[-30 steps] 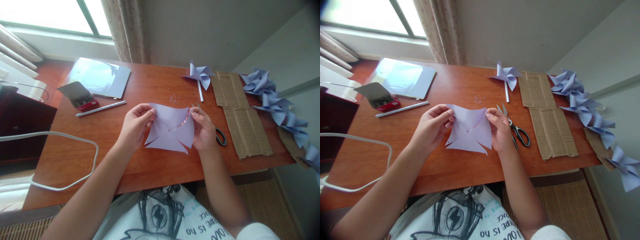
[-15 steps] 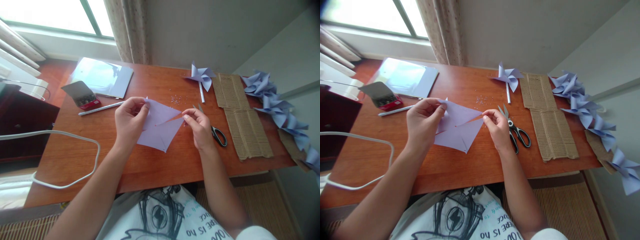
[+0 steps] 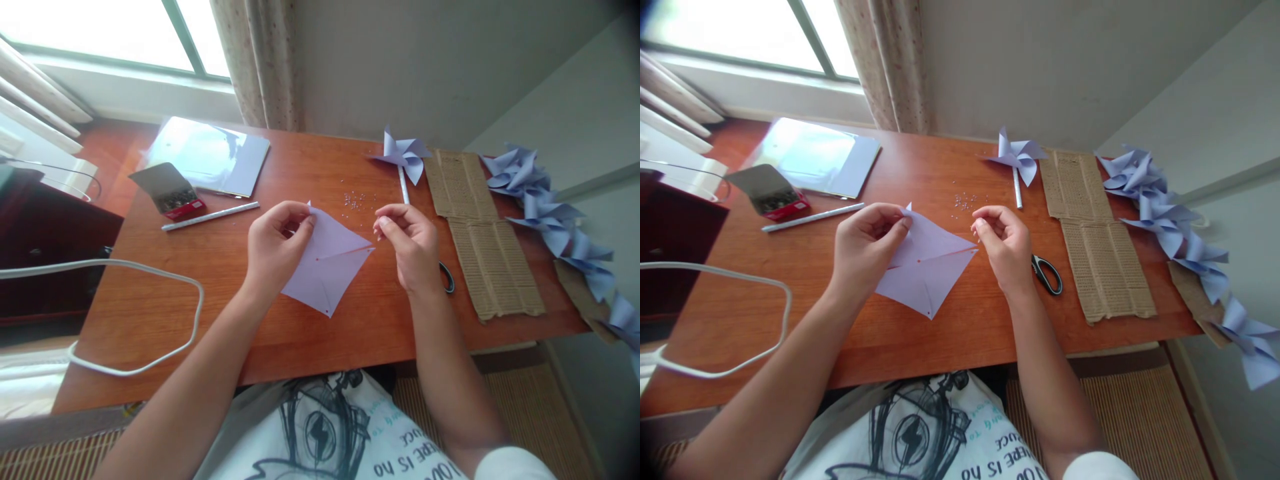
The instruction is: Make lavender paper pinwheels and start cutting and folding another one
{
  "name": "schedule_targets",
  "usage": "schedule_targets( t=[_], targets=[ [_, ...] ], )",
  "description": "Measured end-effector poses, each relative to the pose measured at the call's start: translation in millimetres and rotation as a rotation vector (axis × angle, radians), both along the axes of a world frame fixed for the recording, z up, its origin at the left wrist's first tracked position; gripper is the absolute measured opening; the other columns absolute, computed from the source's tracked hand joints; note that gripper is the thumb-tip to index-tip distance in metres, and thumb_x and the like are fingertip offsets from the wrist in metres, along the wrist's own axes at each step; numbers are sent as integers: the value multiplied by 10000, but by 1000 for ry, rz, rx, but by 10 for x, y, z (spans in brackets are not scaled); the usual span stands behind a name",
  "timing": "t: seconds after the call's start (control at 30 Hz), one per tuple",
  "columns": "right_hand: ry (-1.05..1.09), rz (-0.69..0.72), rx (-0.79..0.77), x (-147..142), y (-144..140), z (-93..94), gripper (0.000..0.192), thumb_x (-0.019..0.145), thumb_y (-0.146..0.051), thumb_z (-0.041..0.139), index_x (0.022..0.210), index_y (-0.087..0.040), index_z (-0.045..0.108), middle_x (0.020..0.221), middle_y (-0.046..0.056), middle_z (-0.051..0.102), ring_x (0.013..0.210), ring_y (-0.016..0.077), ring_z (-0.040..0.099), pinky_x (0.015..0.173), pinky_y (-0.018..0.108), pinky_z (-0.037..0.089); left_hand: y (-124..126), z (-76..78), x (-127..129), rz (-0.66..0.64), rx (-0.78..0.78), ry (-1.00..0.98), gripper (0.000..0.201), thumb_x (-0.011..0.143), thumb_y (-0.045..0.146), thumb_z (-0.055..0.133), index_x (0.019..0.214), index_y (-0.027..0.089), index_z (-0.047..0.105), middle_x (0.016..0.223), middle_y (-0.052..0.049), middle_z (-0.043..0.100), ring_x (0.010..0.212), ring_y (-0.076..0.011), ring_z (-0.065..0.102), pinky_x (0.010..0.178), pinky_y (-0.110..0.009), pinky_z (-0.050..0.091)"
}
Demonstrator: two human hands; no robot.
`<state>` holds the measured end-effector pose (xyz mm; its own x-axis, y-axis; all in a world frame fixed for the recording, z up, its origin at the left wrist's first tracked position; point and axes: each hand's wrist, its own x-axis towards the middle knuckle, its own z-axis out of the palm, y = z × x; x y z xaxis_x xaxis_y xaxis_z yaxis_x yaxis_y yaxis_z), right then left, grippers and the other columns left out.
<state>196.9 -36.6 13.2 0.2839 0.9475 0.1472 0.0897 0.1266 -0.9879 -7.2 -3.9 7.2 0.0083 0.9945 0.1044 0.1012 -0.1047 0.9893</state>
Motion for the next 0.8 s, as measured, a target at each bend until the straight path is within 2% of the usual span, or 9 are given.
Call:
schedule_targets(
  t=[0.17,0.3,0.47,0.63,0.8],
  targets=[
    [-200,215,23,-145,147,214,53,884,-255,691,891,-260,743,886,-3,724,823,174,663,742,317,535,-29,-42,29,-41,7,34,90,811,269,726,875,206,737,789,-13,703,661,-138,573,605,-244,425],
    [-282,306,59,-251,253,189,60,877,-252,701,921,-260,740,915,-1,719,837,175,665,725,312,534,-48,-40,46,-68,20,89,88,826,268,715,874,203,750,789,-15,721,654,-136,581,601,-244,431],
    [-308,333,88,-242,239,72,49,897,-268,693,893,-272,742,903,2,719,855,186,661,740,329,531,-63,-21,67,-127,37,146,93,842,254,701,890,206,764,758,-8,721,619,-126,573,578,-243,431],
    [-326,298,91,-201,199,16,68,904,-248,691,858,-267,737,876,2,712,873,193,664,762,339,528,-70,-30,77,-172,-24,105,95,842,269,711,889,198,753,763,-18,719,649,-136,589,591,-247,444],
    [-180,276,14,-188,198,13,75,930,-317,687,914,-263,737,905,-5,721,838,165,667,758,312,520,-48,-12,50,-114,-61,53,96,817,286,736,858,201,749,775,-23,719,664,-145,601,582,-247,452]
  ],
)
